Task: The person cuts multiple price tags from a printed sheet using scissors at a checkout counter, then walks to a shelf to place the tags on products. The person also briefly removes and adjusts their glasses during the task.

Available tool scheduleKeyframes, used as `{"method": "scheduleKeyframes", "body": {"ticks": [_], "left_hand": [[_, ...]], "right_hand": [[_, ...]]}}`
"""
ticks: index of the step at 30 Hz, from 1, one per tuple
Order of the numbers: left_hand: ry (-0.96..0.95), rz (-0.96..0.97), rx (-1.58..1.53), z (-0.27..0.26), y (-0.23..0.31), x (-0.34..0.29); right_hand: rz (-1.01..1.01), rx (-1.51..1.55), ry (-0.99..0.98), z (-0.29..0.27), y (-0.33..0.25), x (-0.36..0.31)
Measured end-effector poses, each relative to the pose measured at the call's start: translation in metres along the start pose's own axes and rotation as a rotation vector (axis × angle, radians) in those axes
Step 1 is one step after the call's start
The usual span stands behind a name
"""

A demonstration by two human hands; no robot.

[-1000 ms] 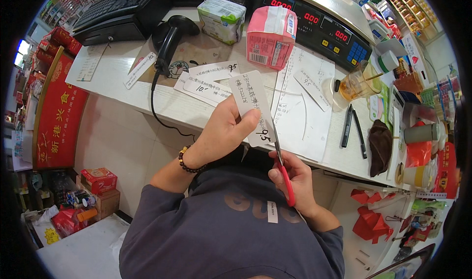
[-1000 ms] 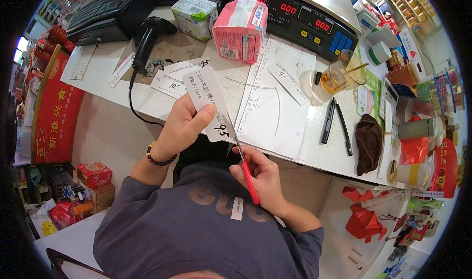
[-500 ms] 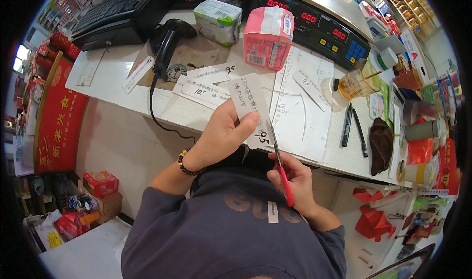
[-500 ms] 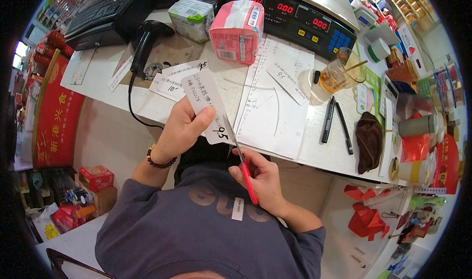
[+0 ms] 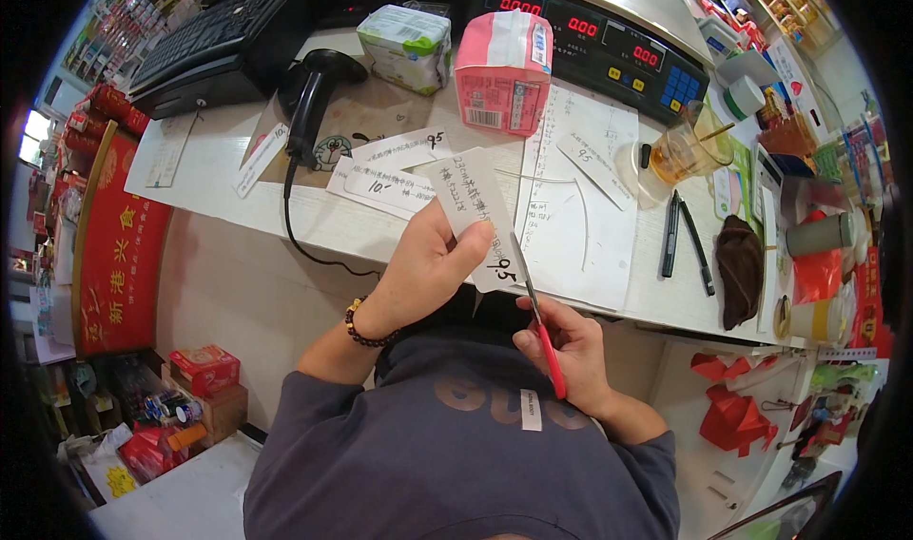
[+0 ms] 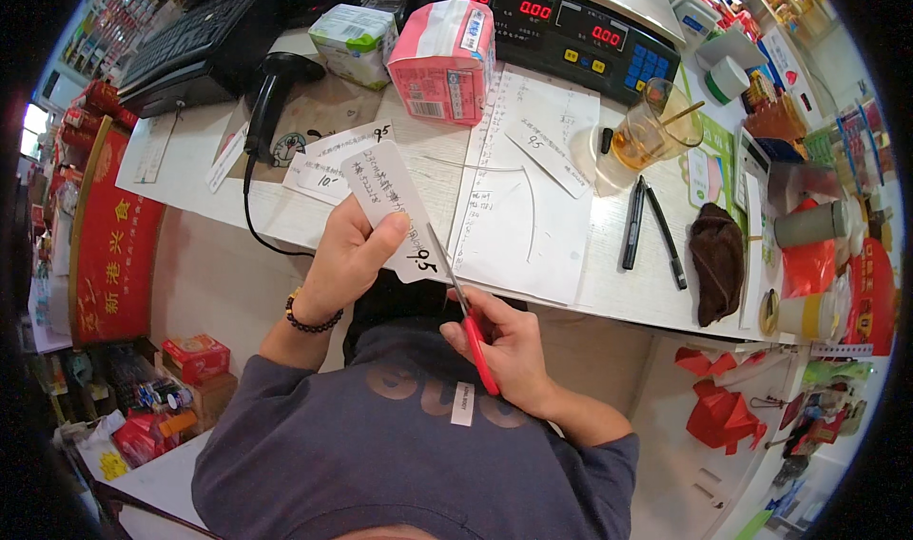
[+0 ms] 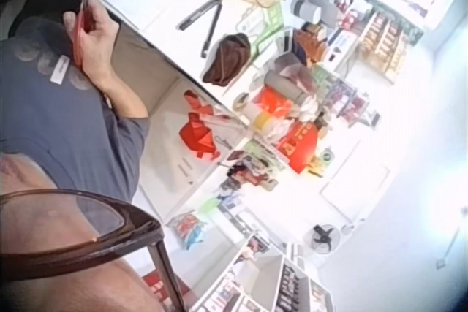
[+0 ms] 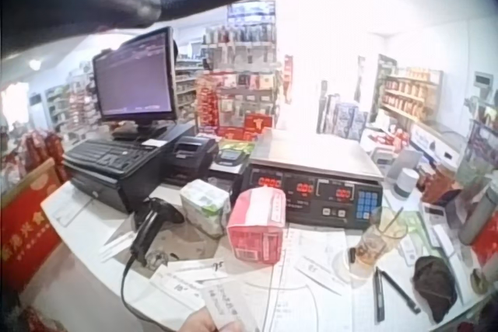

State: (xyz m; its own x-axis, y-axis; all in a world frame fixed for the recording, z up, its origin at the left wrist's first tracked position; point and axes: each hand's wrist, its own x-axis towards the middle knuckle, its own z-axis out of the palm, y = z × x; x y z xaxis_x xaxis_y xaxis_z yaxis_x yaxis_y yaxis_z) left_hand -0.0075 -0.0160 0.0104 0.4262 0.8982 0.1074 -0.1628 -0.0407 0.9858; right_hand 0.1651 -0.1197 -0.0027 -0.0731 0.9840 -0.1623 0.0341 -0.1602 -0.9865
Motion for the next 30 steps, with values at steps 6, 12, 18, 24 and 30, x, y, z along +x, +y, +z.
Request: {"method": "scheduleKeyframes", "body": {"ticks": [6, 12, 18, 24, 30], "left_hand": [[-0.043, -0.061, -0.038, 0.003, -0.002, -0.001], [-0.064, -0.101, 0.015, 0.009, -0.001, -0.002], [-0.097, -0.098, -0.008, 0.013, -0.005, -0.001], [-0.101, -0.118, -0.006, 0.016, -0.003, -0.001], [-0.092, -0.096, 0.011, 0.017, -0.002, 0.000]], "right_hand": [[0.017, 0.043, 0.023, 0.000, 0.002, 0.001], [-0.014, 0.071, 0.076, 0.001, 0.005, 0.000], [-0.037, 0.054, 0.084, -0.001, 0.009, -0.002], [-0.027, 0.059, 0.091, -0.002, 0.007, -0.003], [-0.035, 0.042, 0.086, -0.003, 0.003, -0.003]]}}
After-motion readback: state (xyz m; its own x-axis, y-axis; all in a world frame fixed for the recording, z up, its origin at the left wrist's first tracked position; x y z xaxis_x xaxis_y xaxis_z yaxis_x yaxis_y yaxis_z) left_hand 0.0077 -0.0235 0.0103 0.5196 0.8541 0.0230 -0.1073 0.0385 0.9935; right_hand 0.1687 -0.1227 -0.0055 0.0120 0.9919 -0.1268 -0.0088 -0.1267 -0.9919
